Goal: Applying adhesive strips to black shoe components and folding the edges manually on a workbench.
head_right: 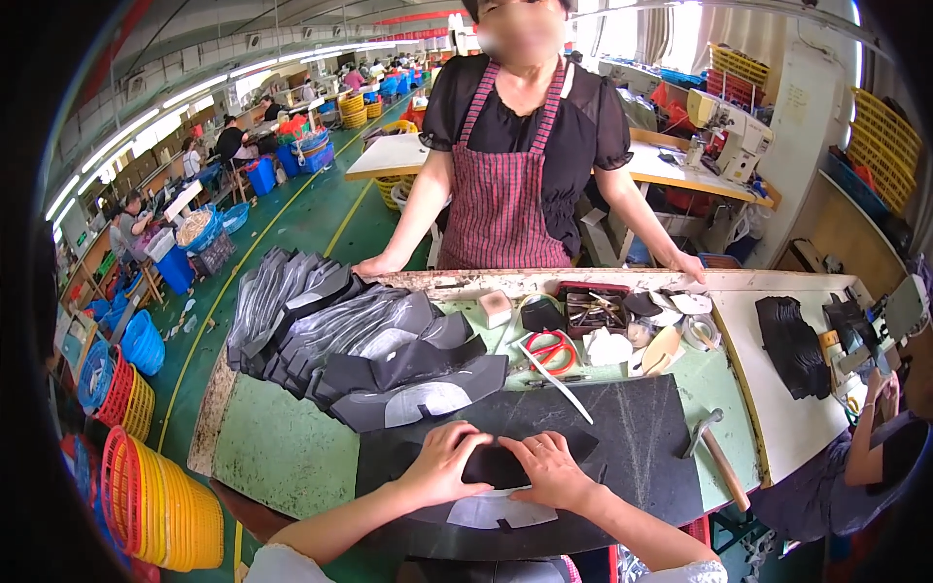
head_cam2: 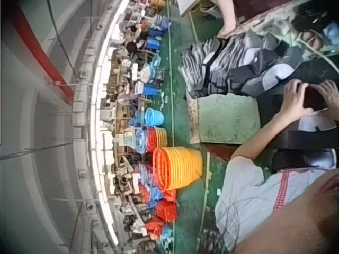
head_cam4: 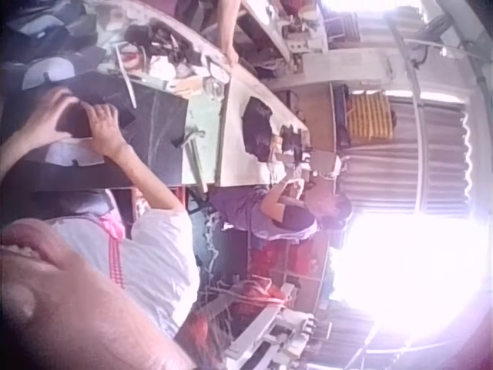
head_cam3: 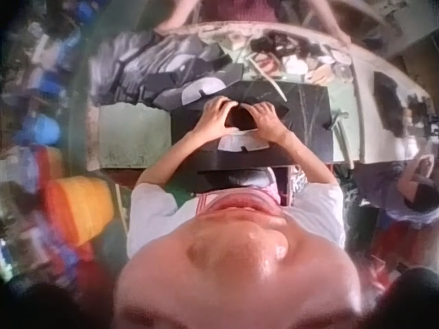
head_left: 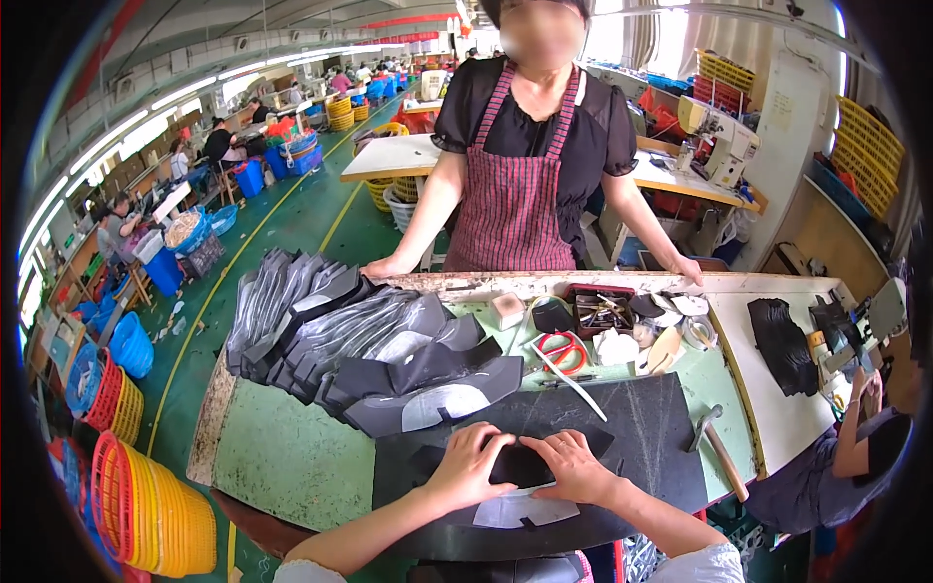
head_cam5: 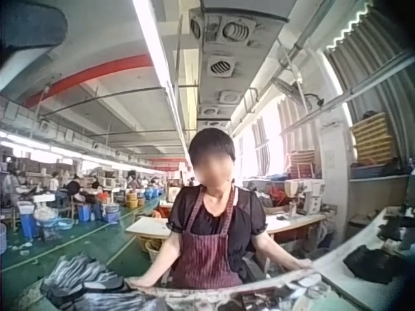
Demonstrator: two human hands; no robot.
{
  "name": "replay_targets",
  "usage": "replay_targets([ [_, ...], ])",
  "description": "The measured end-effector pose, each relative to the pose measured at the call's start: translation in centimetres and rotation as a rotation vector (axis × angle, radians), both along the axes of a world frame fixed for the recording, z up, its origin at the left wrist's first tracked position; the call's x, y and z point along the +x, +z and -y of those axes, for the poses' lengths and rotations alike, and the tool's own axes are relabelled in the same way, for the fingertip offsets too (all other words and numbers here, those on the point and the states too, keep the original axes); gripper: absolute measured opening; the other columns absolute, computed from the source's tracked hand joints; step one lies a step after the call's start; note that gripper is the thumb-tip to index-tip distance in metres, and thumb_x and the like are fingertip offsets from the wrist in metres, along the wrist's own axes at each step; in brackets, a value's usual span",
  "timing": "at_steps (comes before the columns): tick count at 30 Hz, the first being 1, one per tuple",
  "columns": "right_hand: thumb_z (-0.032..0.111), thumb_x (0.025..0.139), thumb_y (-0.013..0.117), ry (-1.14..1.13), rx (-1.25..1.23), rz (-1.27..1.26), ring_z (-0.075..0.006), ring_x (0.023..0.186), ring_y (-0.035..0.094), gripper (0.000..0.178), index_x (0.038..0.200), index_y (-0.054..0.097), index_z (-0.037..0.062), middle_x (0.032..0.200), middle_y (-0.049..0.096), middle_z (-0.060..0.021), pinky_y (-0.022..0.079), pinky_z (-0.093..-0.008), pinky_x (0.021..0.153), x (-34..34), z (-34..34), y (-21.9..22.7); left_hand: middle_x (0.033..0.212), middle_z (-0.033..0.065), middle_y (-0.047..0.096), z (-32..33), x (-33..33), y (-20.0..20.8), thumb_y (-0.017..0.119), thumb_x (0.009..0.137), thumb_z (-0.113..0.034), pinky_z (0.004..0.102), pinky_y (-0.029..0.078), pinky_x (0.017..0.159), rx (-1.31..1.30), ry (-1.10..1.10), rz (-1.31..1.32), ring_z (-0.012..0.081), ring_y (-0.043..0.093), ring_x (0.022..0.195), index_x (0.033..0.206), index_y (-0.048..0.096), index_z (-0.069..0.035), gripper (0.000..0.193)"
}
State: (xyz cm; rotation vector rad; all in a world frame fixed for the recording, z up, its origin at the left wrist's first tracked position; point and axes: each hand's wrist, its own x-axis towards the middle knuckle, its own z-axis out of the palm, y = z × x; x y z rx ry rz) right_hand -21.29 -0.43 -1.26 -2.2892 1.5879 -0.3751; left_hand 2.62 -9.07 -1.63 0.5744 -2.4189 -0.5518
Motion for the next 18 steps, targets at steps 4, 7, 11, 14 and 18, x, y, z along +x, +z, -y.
replay_targets([
  [4,0.038,0.075,0.090,0.009,-0.008,-0.012,-0.0349,0.130,0.053,0.096,0.156,0.045,0.0163,0.130,0.061,-0.0131,0.029,-0.0517,0.120,0.0,0.0,0.3,0.117,0.0106,0.061,0.8,0.1,-1.2,0.090,0.073,-0.037,0.0486,0.040,0.107,-0.088,0.017,0.258,0.0323,0.055,0.121,0.144,0.054,-0.013,0.083],
  [7,0.040,0.076,0.089,0.033,-0.011,0.010,-0.0350,0.132,0.052,0.093,0.155,0.047,0.0154,0.132,0.061,-0.0139,0.028,-0.0517,0.121,-0.3,0.2,0.0,0.114,0.0111,0.062,1.5,0.0,-2.2,0.090,0.072,-0.041,0.0475,0.041,0.103,-0.147,-0.037,0.279,0.0315,0.057,0.116,0.141,0.056,-0.009,0.083],
  [11,0.041,0.077,0.088,-0.045,0.026,0.105,-0.0355,0.133,0.052,0.091,0.154,0.047,0.0143,0.132,0.062,-0.0146,0.028,-0.0522,0.121,-0.1,0.2,-0.2,0.114,0.0134,0.064,1.6,-0.2,-1.7,0.090,0.072,-0.044,0.0476,0.043,0.100,-0.128,-0.041,0.281,0.0319,0.057,0.116,0.138,0.057,-0.007,0.082],
  [14,0.041,0.079,0.087,-0.062,-0.014,0.036,-0.0361,0.132,0.052,0.090,0.154,0.047,0.0129,0.132,0.062,-0.0157,0.029,-0.0524,0.120,-0.2,0.3,-0.4,0.110,0.0144,0.066,1.8,-0.5,-1.0,0.090,0.072,-0.045,0.0478,0.044,0.098,-0.126,-0.048,0.330,0.0320,0.058,0.115,0.136,0.057,-0.004,0.084],
  [18,0.038,0.078,0.088,-0.030,-0.040,-0.012,-0.0360,0.128,0.056,0.087,0.151,0.047,0.0108,0.128,0.065,-0.0167,0.030,-0.0519,0.118,0.2,0.4,0.2,0.099,0.0145,0.070,1.4,-0.9,-0.8,0.091,0.070,-0.044,0.0466,0.044,0.096,-0.160,-0.072,0.424,0.0325,0.063,0.108,0.133,0.055,0.000,0.085],
])
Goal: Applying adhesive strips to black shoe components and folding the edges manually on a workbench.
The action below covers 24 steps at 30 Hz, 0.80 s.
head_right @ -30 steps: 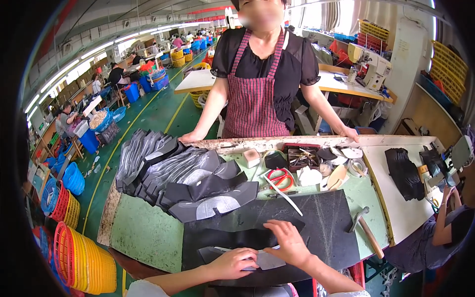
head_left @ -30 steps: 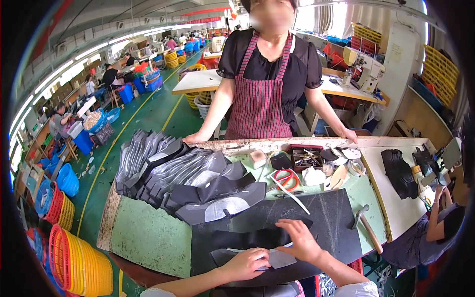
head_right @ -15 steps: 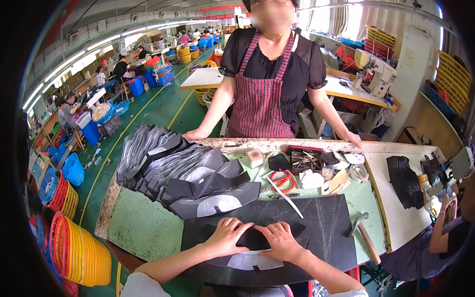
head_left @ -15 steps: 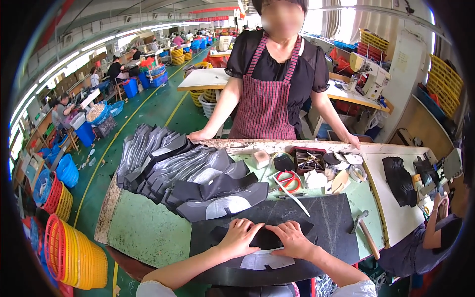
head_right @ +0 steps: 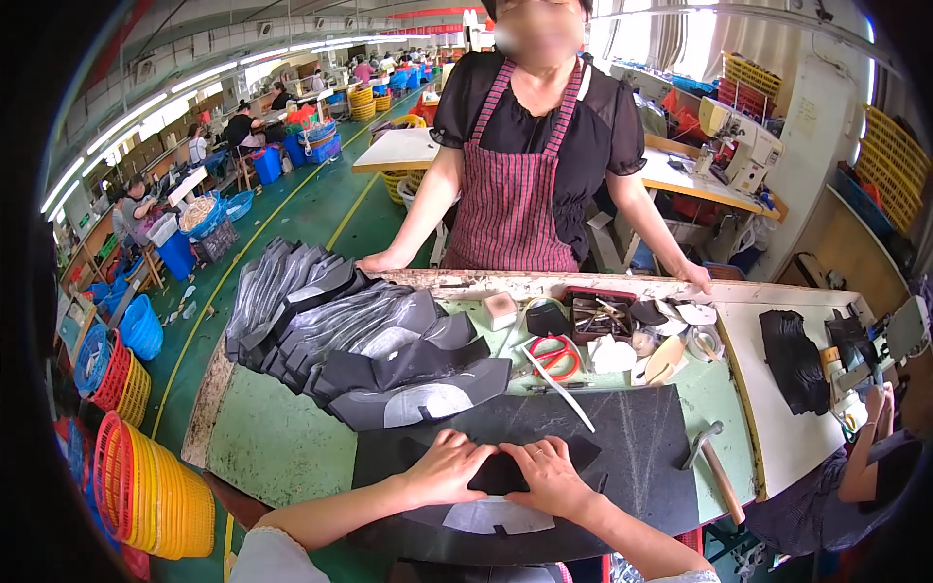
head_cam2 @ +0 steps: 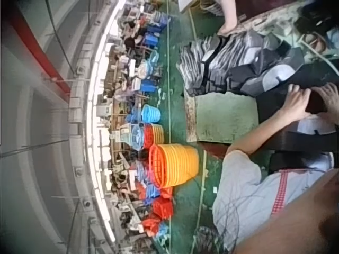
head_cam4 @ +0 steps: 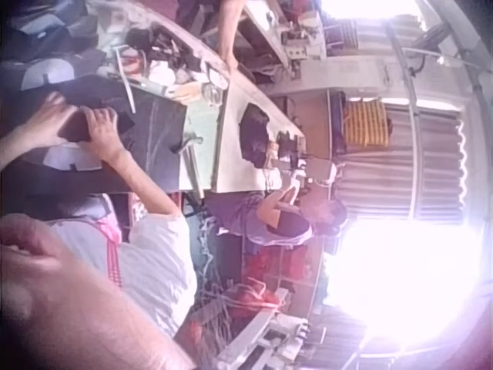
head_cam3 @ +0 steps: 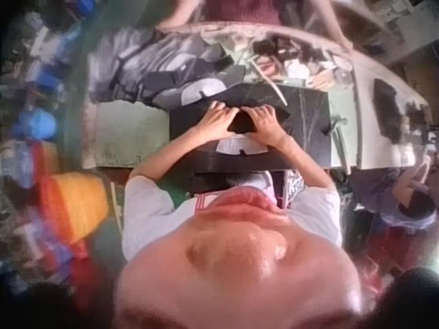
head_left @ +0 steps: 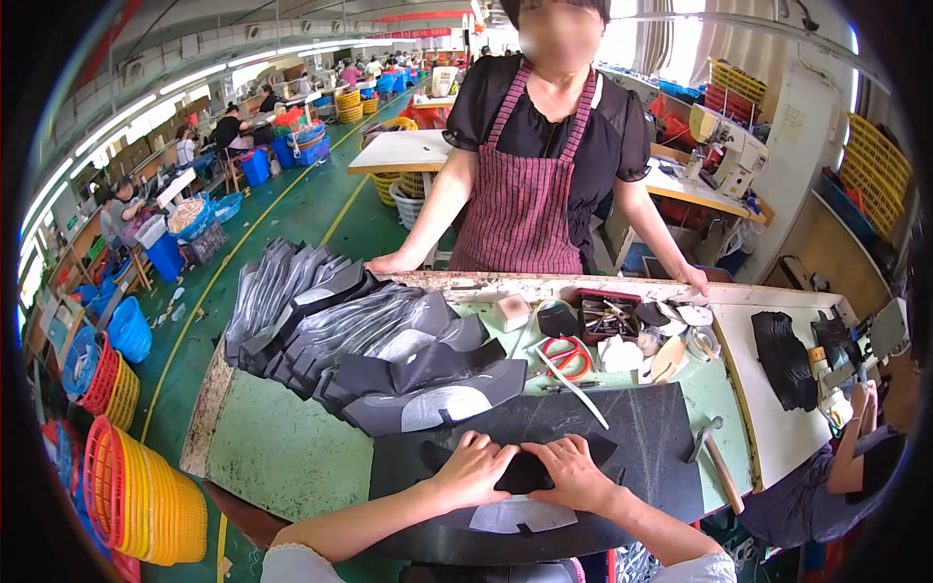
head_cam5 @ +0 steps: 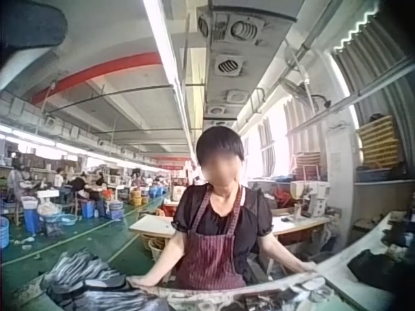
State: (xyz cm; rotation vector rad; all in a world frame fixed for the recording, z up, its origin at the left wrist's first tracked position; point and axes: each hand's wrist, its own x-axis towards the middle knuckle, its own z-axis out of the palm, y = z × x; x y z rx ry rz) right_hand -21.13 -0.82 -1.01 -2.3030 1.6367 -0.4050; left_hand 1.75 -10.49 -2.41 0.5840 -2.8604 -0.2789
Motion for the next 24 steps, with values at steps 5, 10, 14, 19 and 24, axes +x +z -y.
replay_targets([
  [5,0.035,0.078,0.088,-0.010,0.241,0.019,-0.0341,0.101,0.071,0.082,0.145,0.047,0.0093,0.101,0.073,-0.0134,0.044,-0.0436,0.104,-0.1,0.5,0.0,0.088,0.0132,0.072,-0.1,0.1,-0.1,0.091,0.072,-0.039,0.0425,0.048,0.090,0.086,0.007,-0.014,0.0322,0.072,0.087,0.131,0.051,-0.002,0.080],
  [10,0.022,0.085,0.079,0.148,0.295,0.105,-0.0292,0.095,0.073,0.038,0.122,0.071,0.0151,0.091,0.075,-0.0072,0.053,-0.0419,0.094,-0.3,0.4,0.8,0.089,0.0081,0.073,0.4,0.3,0.2,0.079,0.087,-0.034,0.0440,0.057,0.070,0.363,-0.092,0.099,0.0309,0.073,0.080,0.112,0.073,-0.013,0.033],
  [14,0.012,0.080,0.075,0.110,0.036,0.084,-0.0253,0.098,0.073,0.032,0.112,0.076,0.0166,0.096,0.076,-0.0036,0.055,-0.0397,0.092,-0.9,1.9,1.1,0.091,0.0052,0.071,2.3,-0.6,2.5,0.078,0.086,-0.030,0.0419,0.058,0.071,0.286,-0.028,-0.011,0.0292,0.073,0.083,0.097,0.079,-0.016,0.018],
  [19,0.009,0.078,0.074,0.102,-0.066,0.051,-0.0237,0.093,0.072,0.030,0.107,0.076,0.0172,0.089,0.070,-0.0009,0.054,-0.0379,0.089,-0.6,1.6,-0.9,0.097,0.0042,0.067,2.7,-0.5,-0.1,0.082,0.077,-0.017,0.0400,0.058,0.078,0.208,-0.152,-0.137,0.0252,0.069,0.097,0.096,0.075,-0.012,0.021],
  [24,0.009,0.074,0.073,0.081,-0.193,0.032,-0.0243,0.098,0.067,0.030,0.103,0.075,0.0153,0.103,0.067,-0.0018,0.052,-0.0377,0.089,0.0,0.5,-0.8,0.102,0.0049,0.064,1.4,-0.3,0.0,0.074,0.083,-0.014,0.0407,0.057,0.080,0.223,-0.123,-0.042,0.0254,0.068,0.096,0.101,0.069,-0.010,0.019],
])
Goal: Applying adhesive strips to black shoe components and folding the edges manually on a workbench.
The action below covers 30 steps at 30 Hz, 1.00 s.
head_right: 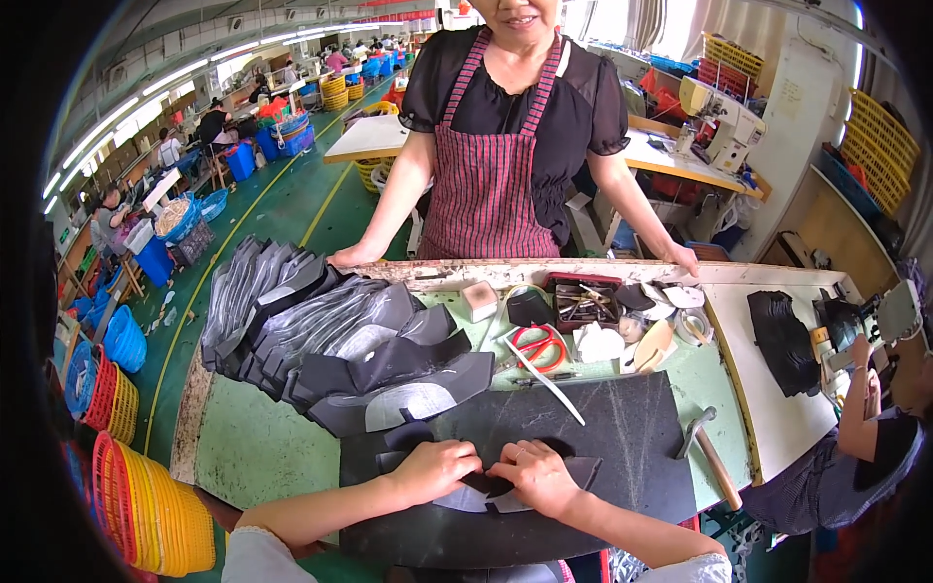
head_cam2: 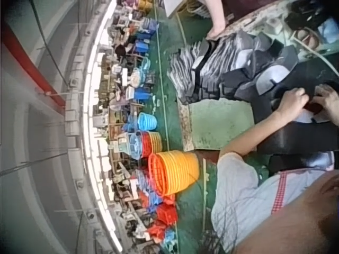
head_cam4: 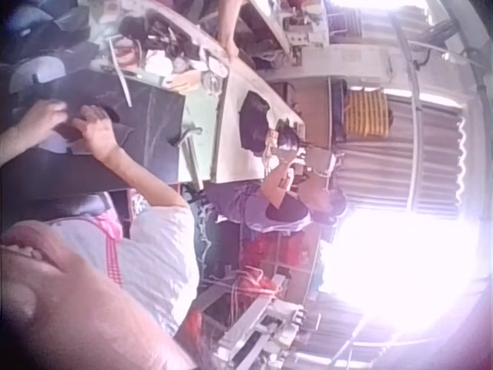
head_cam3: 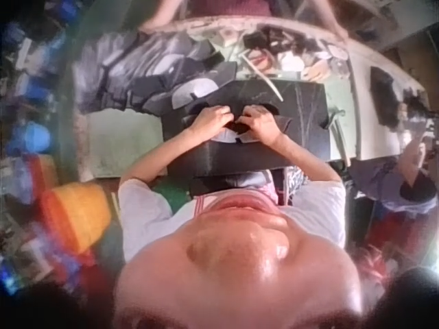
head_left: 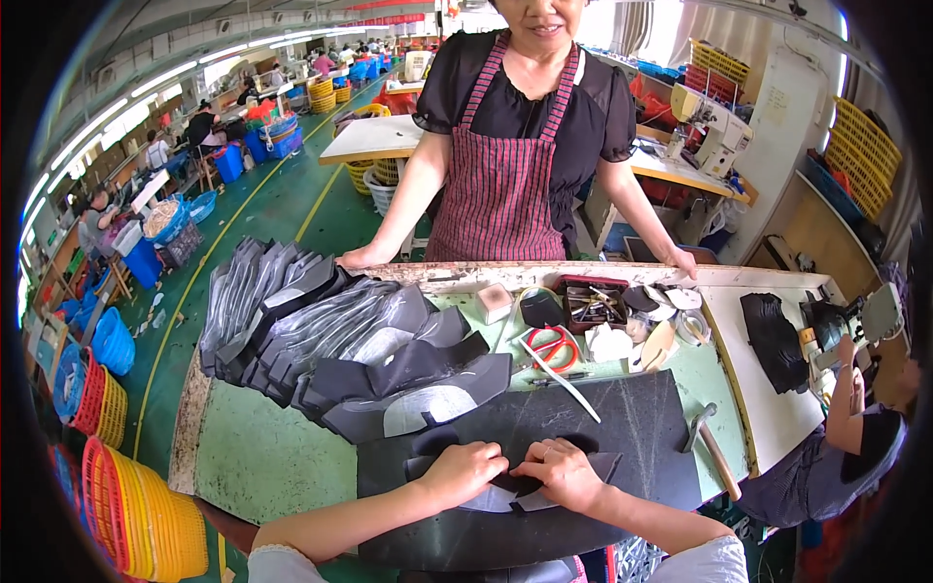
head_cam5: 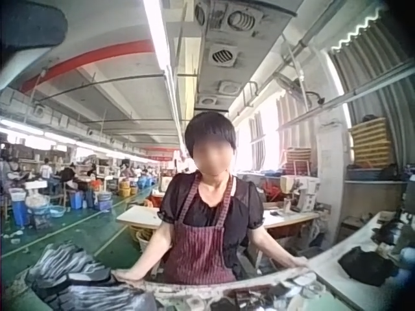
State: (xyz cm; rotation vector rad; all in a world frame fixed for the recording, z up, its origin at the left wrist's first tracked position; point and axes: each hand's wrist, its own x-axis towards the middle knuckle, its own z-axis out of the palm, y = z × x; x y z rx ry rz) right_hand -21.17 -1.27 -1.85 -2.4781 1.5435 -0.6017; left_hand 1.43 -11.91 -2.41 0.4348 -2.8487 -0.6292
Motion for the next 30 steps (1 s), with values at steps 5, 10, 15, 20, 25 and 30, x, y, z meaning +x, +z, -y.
replay_targets([
  [5,0.012,0.077,0.068,-0.010,-0.020,-0.126,-0.0246,0.111,0.061,0.030,0.105,0.073,0.0065,0.117,0.066,-0.0052,0.051,-0.0383,0.094,2.2,-1.8,1.7,0.090,0.0067,0.057,-3.0,-0.3,-0.2,0.063,0.089,-0.017,0.0375,0.050,0.078,-0.436,-0.028,-0.004,0.0229,0.064,0.087,0.088,0.065,-0.007,0.010],
  [10,0.019,0.085,0.060,-0.046,-0.036,-0.457,-0.0243,0.117,0.059,0.042,0.120,0.071,0.0004,0.121,0.064,-0.0100,0.051,-0.0375,0.093,4.1,-3.7,1.2,0.088,0.0097,0.060,-5.9,-0.4,1.7,0.064,0.084,-0.016,0.0369,0.050,0.080,-0.669,0.023,0.245,0.0249,0.065,0.088,0.090,0.072,-0.001,0.018],
  [15,0.028,0.089,0.055,0.066,-0.234,-0.816,-0.0299,0.118,0.061,0.053,0.129,0.068,-0.0037,0.132,0.066,-0.0170,0.051,-0.0387,0.096,4.8,-5.7,2.9,0.107,0.0215,0.071,-8.1,0.2,1.0,0.064,0.083,-0.015,0.0381,0.052,0.091,-0.729,0.036,0.280,0.0323,0.070,0.100,0.107,0.075,0.007,0.035],
  [20,0.028,0.088,0.057,0.169,-0.236,-0.845,-0.0325,0.122,0.059,0.055,0.132,0.067,-0.0043,0.127,0.067,-0.0211,0.050,-0.0397,0.105,4.4,-7.5,1.7,0.127,0.0297,0.069,-9.1,1.6,0.5,0.061,0.086,-0.015,0.0421,0.051,0.100,-0.683,0.054,0.236,0.0360,0.069,0.113,0.118,0.071,0.010,0.042],
  [25,0.021,0.086,0.063,0.011,-0.114,-0.546,-0.0286,0.123,0.057,0.052,0.132,0.068,-0.0014,0.132,0.061,-0.0134,0.053,-0.0332,0.098,4.6,-8.1,0.6,0.133,0.0254,0.067,-7.9,2.6,0.9,0.059,0.090,-0.015,0.0422,0.049,0.103,-0.559,-0.008,0.197,0.0329,0.068,0.119,0.125,0.066,0.007,0.042],
  [30,0.021,0.080,0.071,-0.046,-0.073,-0.235,-0.0237,0.121,0.058,0.049,0.124,0.069,0.0018,0.126,0.061,-0.0065,0.057,-0.0362,0.089,4.7,-7.5,-0.1,0.136,0.0153,0.068,-5.3,4.9,2.1,0.075,0.087,-0.024,0.0427,0.045,0.104,-0.359,-0.056,0.140,0.0256,0.067,0.122,0.134,0.068,-0.010,0.049],
])
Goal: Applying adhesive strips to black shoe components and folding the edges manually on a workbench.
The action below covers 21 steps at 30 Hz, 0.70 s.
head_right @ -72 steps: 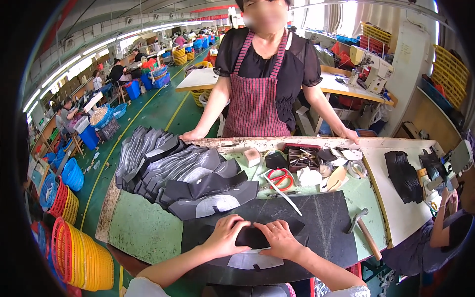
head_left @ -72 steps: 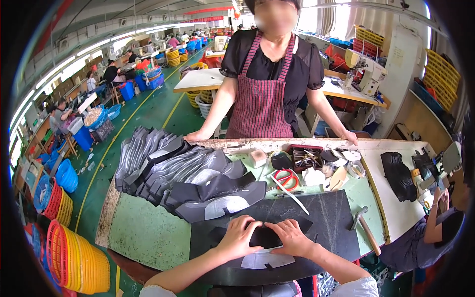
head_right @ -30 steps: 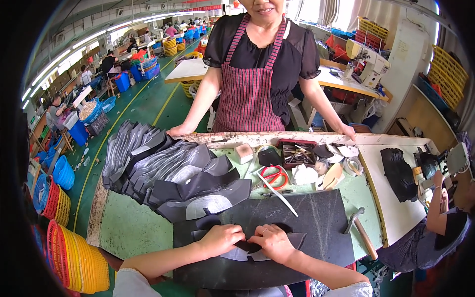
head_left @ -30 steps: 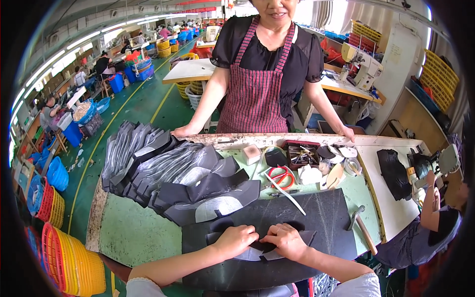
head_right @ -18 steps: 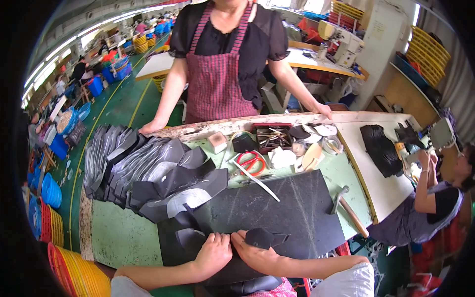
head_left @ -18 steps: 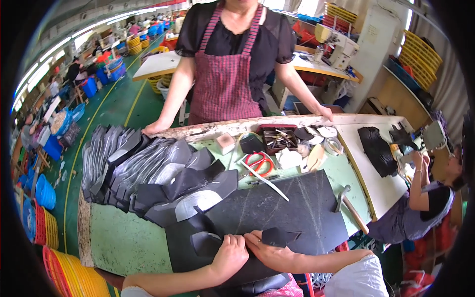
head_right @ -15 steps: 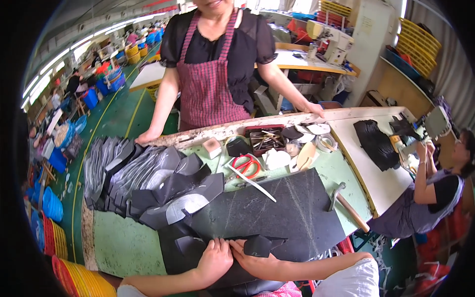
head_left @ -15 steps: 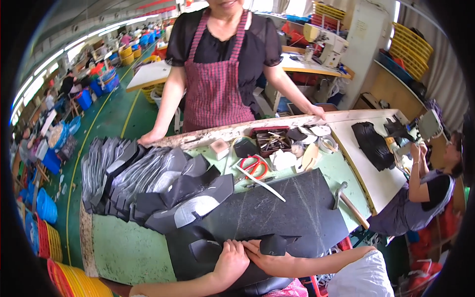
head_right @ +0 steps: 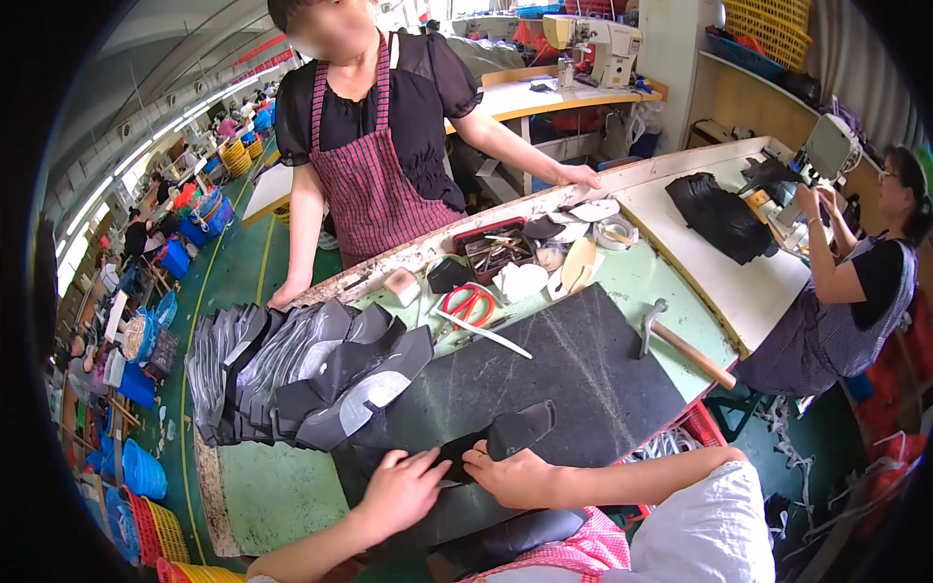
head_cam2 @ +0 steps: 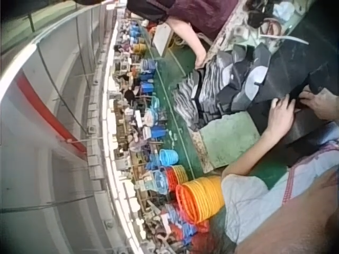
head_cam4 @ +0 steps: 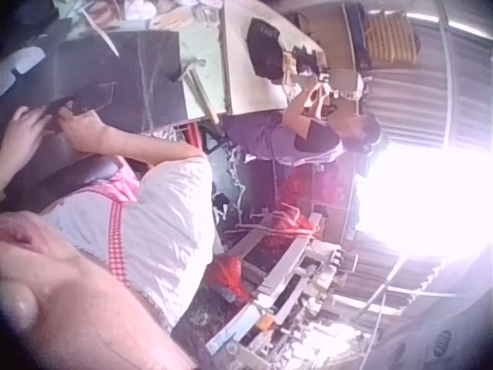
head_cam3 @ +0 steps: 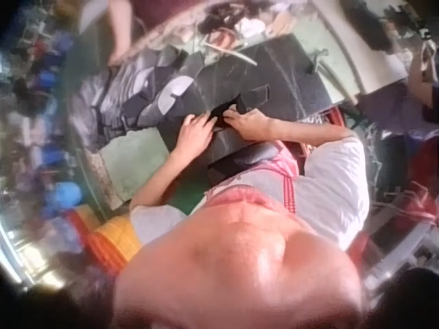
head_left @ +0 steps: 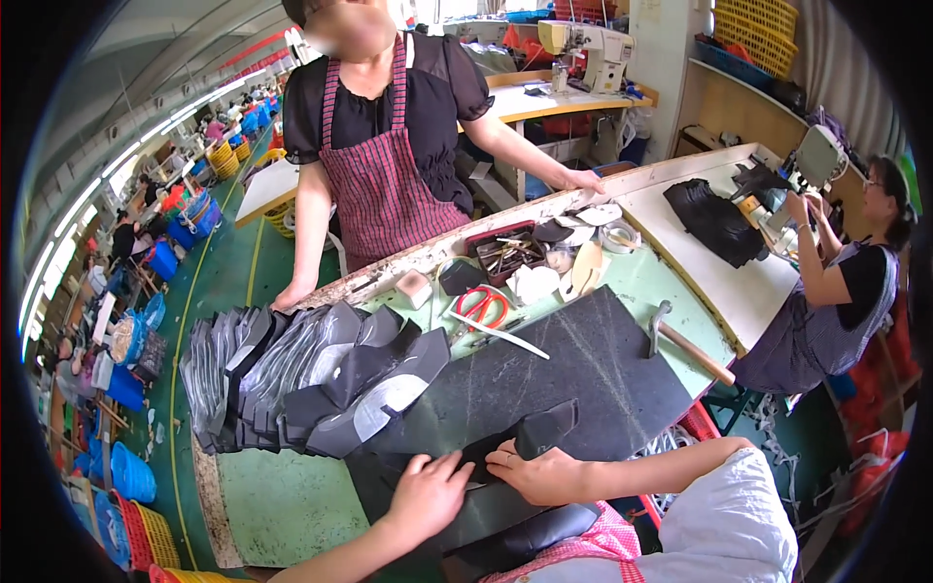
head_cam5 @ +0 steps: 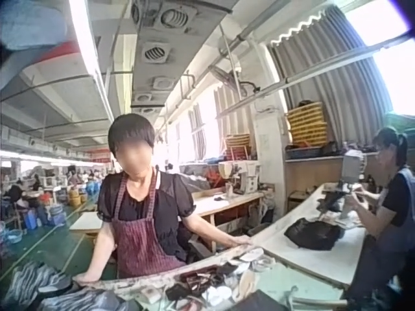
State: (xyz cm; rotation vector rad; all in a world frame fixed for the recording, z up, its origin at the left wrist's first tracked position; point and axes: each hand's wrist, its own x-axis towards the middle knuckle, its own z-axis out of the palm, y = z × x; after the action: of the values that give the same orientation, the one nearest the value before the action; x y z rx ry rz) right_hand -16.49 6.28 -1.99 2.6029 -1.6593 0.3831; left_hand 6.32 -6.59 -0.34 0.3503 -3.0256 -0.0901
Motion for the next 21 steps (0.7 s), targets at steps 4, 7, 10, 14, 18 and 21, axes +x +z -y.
replay_targets([
  [4,0.039,0.092,0.069,-0.028,0.036,0.166,-0.0240,0.119,0.059,0.045,0.115,0.070,0.0003,0.120,0.061,-0.0087,0.058,-0.0377,0.086,1.0,-0.1,0.1,0.132,0.0049,0.072,2.7,2.1,1.4,0.074,0.090,-0.027,0.0530,0.035,0.114,0.097,0.020,0.101,0.0237,0.067,0.122,0.130,0.073,-0.023,0.040],
  [7,0.047,0.094,0.068,-0.062,0.085,0.034,-0.0257,0.116,0.062,0.049,0.106,0.072,-0.0003,0.116,0.063,-0.0111,0.060,-0.0392,0.081,1.6,0.2,0.7,0.118,0.0028,0.075,3.0,3.2,1.9,0.075,0.089,-0.025,0.0464,0.043,0.103,0.169,0.115,0.053,0.0216,0.068,0.111,0.120,0.079,-0.025,0.031],
  [10,0.050,0.095,0.068,-0.135,0.249,0.067,-0.0278,0.112,0.064,0.051,0.100,0.073,-0.0005,0.110,0.065,-0.0128,0.060,-0.0408,0.078,3.1,1.1,2.5,0.102,0.0004,0.073,2.8,3.5,2.7,0.078,0.082,-0.017,0.0421,0.046,0.091,0.133,0.188,-0.009,0.0229,0.069,0.097,0.119,0.079,-0.025,0.037],
  [14,0.044,0.092,0.074,-0.127,0.221,0.232,-0.0318,0.110,0.063,0.054,0.119,0.066,-0.0021,0.113,0.062,-0.0161,0.057,-0.0421,0.090,3.8,3.3,1.0,0.096,0.0011,0.072,3.5,3.4,2.3,0.082,0.076,-0.012,0.0403,0.054,0.077,0.257,0.243,-0.053,0.0253,0.072,0.087,0.113,0.079,-0.023,0.039],
  [18,0.020,0.093,0.074,-0.004,0.081,0.517,-0.0357,0.114,0.061,0.047,0.131,0.061,-0.0030,0.116,0.060,-0.0169,0.053,-0.0429,0.098,5.4,4.8,-2.1,0.093,0.0054,0.075,3.6,3.7,1.1,0.082,0.078,-0.013,0.0408,0.059,0.068,0.341,0.310,-0.118,0.0289,0.074,0.078,0.117,0.077,-0.021,0.041],
  [21,0.014,0.096,0.070,0.006,0.134,0.607,-0.0354,0.112,0.062,0.035,0.127,0.066,-0.0016,0.114,0.062,-0.0160,0.053,-0.0433,0.098,4.8,6.0,-2.9,0.091,0.0075,0.077,3.8,3.9,0.9,0.084,0.080,-0.017,0.0408,0.059,0.068,0.509,0.459,-0.198,0.0295,0.075,0.076,0.125,0.073,-0.021,0.046],
])
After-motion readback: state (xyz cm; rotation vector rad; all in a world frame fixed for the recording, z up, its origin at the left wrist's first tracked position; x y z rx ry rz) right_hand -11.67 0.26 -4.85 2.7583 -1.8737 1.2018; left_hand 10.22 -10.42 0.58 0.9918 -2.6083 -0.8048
